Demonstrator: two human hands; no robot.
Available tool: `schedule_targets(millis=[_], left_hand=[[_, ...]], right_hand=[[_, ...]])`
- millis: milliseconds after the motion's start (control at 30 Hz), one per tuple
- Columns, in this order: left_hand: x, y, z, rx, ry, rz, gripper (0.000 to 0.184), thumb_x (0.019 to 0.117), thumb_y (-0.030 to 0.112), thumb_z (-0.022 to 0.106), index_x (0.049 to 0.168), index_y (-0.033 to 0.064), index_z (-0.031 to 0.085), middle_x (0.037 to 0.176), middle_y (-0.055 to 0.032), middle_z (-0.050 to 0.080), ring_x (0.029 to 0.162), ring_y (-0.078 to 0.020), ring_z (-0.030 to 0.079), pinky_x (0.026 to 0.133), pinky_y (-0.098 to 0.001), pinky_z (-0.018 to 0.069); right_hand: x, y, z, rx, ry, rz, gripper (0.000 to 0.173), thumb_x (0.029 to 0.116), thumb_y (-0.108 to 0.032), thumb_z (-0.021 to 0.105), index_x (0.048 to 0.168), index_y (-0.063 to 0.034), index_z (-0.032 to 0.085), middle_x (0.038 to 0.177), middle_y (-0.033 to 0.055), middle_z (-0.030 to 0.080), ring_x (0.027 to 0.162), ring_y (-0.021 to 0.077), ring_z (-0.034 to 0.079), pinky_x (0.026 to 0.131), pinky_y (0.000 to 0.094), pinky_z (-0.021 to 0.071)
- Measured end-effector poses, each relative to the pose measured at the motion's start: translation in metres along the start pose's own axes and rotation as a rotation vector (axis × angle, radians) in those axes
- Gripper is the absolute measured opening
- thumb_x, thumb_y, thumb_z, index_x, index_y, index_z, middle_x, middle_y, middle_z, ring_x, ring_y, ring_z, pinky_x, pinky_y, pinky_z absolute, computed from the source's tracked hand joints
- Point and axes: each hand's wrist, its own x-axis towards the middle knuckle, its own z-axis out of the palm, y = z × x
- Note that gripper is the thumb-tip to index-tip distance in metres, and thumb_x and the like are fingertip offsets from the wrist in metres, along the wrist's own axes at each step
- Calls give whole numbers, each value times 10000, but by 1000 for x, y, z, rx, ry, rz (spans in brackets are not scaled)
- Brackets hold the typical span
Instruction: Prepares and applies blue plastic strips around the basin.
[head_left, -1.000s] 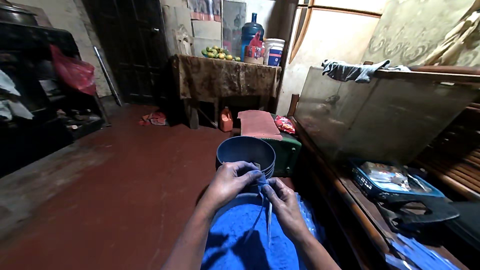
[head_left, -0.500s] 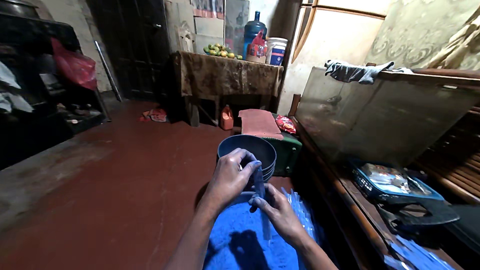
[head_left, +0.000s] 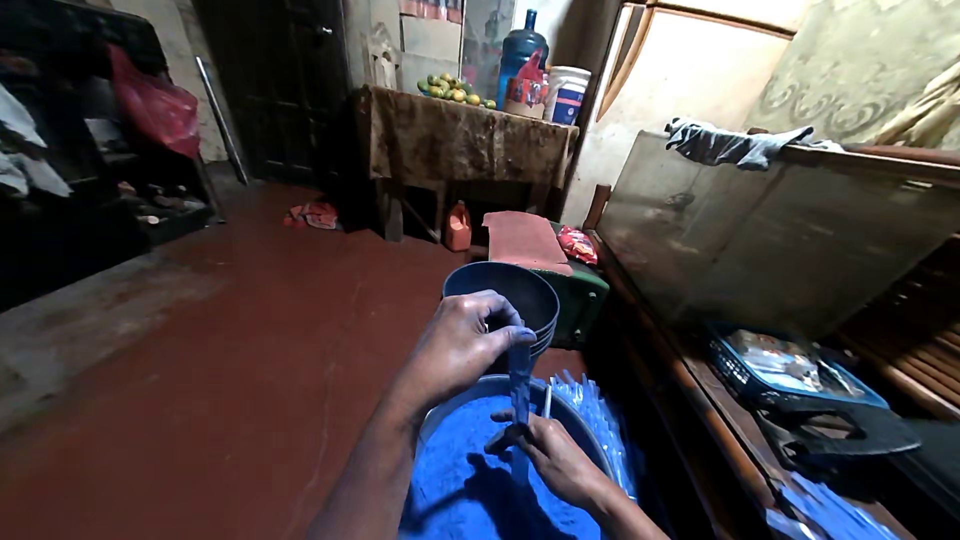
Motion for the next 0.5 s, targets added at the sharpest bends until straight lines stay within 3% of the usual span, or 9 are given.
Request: schedule_targets(millis=[167,267,333,400,467,500], left_hand=[[-3,3,6,-5,91,115,124,947,143,699,877,43,716,794,49,658,740,52,594,726,-124,500],[-4,1,7,70,70,81,120,960,172,704,923,62,734,828,9,683,756,-14,616,730,-201,518],[-7,5,12,176,35,133,183,994,208,647,975,57,748,892,-27,701,814,-69,638,781,-270,530],[-4,-2,21,294,8,179,191,1001,230,622,991,87,748,932,-34,694,857,-124,663,797,-326,556],[1,-15,29,341,-124,96,201,1007,167,612,1056,23,742,1042,-142,712,985,-276,686,902,-481,535],[3,-17,32,359,-160,74,204,1009,153,605,1068,8,735,1068,-164,708,1010,-309,682,914,-509,525]], right_hand=[[0,0,-7,26,3,-12,347,1072,-97,448,1380,-5,579,1160,83,743,1066,144,695,991,375,517],[-3,-1,-21,4,95,-57,511,1005,-235,635,1443,-1,514,1254,131,686,1125,170,670,1003,383,524],[-6,-5,-34,71,215,-72,621,953,-281,700,1473,-16,488,1306,104,663,1170,118,649,1018,334,531],[-7,-9,-42,106,346,-113,579,975,-304,662,1449,-6,514,1296,90,664,1160,83,645,1008,289,532],[-8,-7,-47,123,404,-152,475,1036,-268,545,1421,11,542,1311,98,658,1174,97,644,1021,284,528],[-7,-6,-49,110,426,-176,446,1052,-255,502,1398,21,561,1300,101,664,1165,102,649,1019,284,529]])
